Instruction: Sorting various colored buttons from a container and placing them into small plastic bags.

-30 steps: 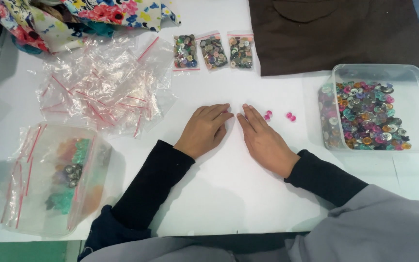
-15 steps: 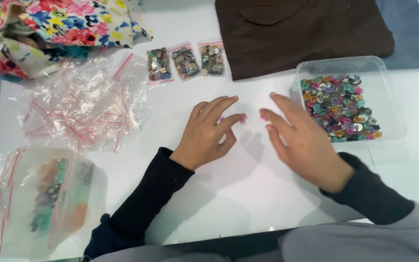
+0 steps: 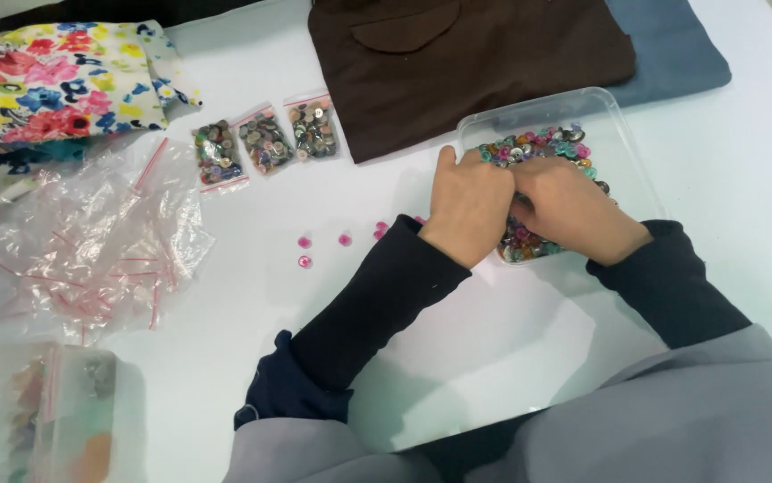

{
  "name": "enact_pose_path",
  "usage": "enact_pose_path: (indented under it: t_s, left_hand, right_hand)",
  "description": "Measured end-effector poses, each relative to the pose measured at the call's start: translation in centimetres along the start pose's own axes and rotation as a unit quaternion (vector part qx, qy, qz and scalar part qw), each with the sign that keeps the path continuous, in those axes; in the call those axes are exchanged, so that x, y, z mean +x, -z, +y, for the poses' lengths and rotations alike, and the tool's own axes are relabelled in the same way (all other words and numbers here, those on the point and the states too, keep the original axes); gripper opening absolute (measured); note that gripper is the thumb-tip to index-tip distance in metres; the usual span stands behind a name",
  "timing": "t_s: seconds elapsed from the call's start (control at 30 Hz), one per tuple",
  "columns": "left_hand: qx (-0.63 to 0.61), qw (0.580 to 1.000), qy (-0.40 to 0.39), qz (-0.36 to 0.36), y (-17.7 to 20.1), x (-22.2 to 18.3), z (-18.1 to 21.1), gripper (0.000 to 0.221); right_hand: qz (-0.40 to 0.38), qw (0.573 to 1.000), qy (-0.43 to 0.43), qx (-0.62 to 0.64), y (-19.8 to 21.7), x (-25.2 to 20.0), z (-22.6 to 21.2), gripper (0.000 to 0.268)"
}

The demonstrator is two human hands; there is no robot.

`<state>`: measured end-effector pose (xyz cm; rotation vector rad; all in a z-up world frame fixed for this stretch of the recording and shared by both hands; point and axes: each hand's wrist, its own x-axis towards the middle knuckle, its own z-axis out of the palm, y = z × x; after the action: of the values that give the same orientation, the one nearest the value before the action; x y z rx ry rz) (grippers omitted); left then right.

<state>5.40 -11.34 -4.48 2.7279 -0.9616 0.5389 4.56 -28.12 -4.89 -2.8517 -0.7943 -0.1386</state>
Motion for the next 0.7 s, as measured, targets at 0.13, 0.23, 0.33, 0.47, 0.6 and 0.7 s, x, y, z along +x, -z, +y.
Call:
enact_pose_path:
  t_s: [0.13, 0.23, 0.33, 0.47, 0.6, 0.7]
  left_hand:
    - [0.040, 0.994, 0.020, -0.100, 0.5, 1.7, 1.0, 0.010]
    - [0.029, 0.994, 0.020, -0.102, -1.1, 1.9, 0.5, 0.012]
    - [0.022, 0.997, 0.026, -0.066, -2.6, 2.2, -0.6, 0.011]
    - [-0.012, 0.996, 0.037, -0.076, -2.6, 2.7, -1.2, 0.010]
    - [-0.033, 0.996, 0.038, -0.067, -2.5, 2.8, -1.7, 0.010]
    - [-0.081, 0.994, 0.028, -0.071, -0.3, 2.8, -1.9, 0.012]
  right_hand:
    - [0.017, 0.999, 0.003, -0.042, -1.4, 0.0, 1.2, 0.015]
    - [0.001, 0.998, -0.037, -0.059, -0.9, -0.1, 0.5, 0.010]
    - [-0.001, 0.998, -0.038, -0.040, 0.2, -0.1, -0.3, 0.009]
    - [0.027, 0.997, -0.061, 0.033, 1.6, -0.3, -1.2, 0.018]
    - [0.107, 0.977, -0.100, 0.157, 1.9, -0.8, -0.2, 0.019]
    - [0.114, 0.941, -0.157, 0.276, 2.3, -1.3, 1.1, 0.030]
